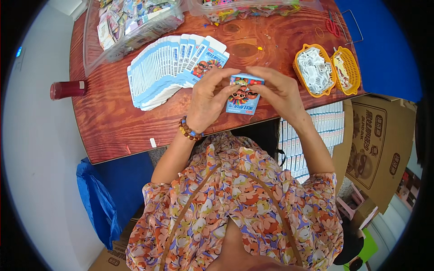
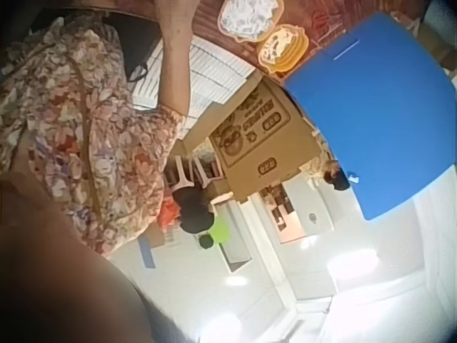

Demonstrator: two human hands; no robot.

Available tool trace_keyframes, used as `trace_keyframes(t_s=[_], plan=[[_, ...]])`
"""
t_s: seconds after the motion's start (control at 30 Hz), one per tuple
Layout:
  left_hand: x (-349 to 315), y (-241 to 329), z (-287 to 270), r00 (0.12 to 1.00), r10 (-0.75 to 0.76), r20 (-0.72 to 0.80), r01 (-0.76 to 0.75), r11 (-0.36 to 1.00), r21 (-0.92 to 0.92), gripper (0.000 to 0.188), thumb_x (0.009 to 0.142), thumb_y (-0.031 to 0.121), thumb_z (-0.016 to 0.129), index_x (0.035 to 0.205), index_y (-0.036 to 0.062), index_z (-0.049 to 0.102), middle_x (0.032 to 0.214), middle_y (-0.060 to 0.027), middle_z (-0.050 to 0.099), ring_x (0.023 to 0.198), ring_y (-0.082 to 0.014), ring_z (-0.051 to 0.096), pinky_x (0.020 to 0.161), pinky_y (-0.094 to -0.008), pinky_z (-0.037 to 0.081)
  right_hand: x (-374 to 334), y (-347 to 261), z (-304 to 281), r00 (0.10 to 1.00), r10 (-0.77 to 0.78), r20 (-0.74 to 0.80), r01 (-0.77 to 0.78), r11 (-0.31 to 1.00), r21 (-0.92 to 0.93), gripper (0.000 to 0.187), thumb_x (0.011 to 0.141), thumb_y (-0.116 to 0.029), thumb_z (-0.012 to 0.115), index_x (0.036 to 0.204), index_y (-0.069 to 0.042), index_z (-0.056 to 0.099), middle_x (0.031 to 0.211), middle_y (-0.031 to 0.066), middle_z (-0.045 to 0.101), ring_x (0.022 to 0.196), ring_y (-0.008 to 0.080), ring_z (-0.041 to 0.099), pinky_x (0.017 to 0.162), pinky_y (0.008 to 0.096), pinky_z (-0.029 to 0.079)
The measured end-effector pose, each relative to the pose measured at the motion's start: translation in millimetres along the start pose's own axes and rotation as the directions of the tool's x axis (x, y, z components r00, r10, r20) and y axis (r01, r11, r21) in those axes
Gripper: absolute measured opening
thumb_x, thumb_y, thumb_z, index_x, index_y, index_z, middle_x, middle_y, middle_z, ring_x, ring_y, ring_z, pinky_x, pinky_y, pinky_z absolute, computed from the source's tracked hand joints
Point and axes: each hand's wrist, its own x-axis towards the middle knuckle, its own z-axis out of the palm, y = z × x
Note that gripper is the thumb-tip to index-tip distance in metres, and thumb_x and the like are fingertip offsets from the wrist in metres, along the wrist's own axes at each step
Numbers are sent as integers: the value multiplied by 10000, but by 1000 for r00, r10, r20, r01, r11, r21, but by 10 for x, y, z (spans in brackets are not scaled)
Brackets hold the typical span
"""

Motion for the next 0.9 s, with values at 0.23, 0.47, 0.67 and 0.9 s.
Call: trace_keyframes(t_s=[0.23, 0.47, 0.67, 0.9], plan=[[4, 59, 6, 997, -74, -29, 70, 988, -137, 355, 859, 23, 712, 1209, 76, 678, 887, -60, 585, 824, -150, 599, 720, -276, 494, -62, 86, -19, 999, 45, -15, -42, 988, 146, 349, 891, 2, 690, 1237, 7, 654, 1284, 121, 625, 1088, 158, 648, 876, 291, 558], [-21, -36, 70, 996, 89, 28, -88, 995, -44, 277, 856, -10, 696, 1127, 48, 701, 1009, -86, 646, 860, -166, 618, 726, -284, 500, -103, 263, -86, 985, -172, 30, 172, 985, 20, 292, 889, 19, 679, 1181, 10, 687, 1295, 125, 624, 1088, 178, 649, 922, 314, 549], [-6, 35, 141, 999, 27, 24, -26, 998, -51, 281, 854, -8, 700, 1131, 35, 688, 1000, -83, 641, 874, -172, 621, 723, -273, 497, -426, 188, -22, 962, 274, -8, -184, 666, 723, 519, 897, 33, 650, 1397, -5, 518, 1331, 127, 597, 1155, 184, 614, 956, 318, 528], [-271, 24, 432, 987, 24, 162, -35, 998, 61, 272, 840, -3, 724, 1111, 17, 713, 987, -99, 653, 836, -188, 612, 735, -282, 485, -926, 406, 268, 934, 356, 23, -214, 507, 835, 320, 947, -5, 628, 1264, 3, 587, 1158, 88, 692, 1065, 134, 653, 961, 287, 504]])
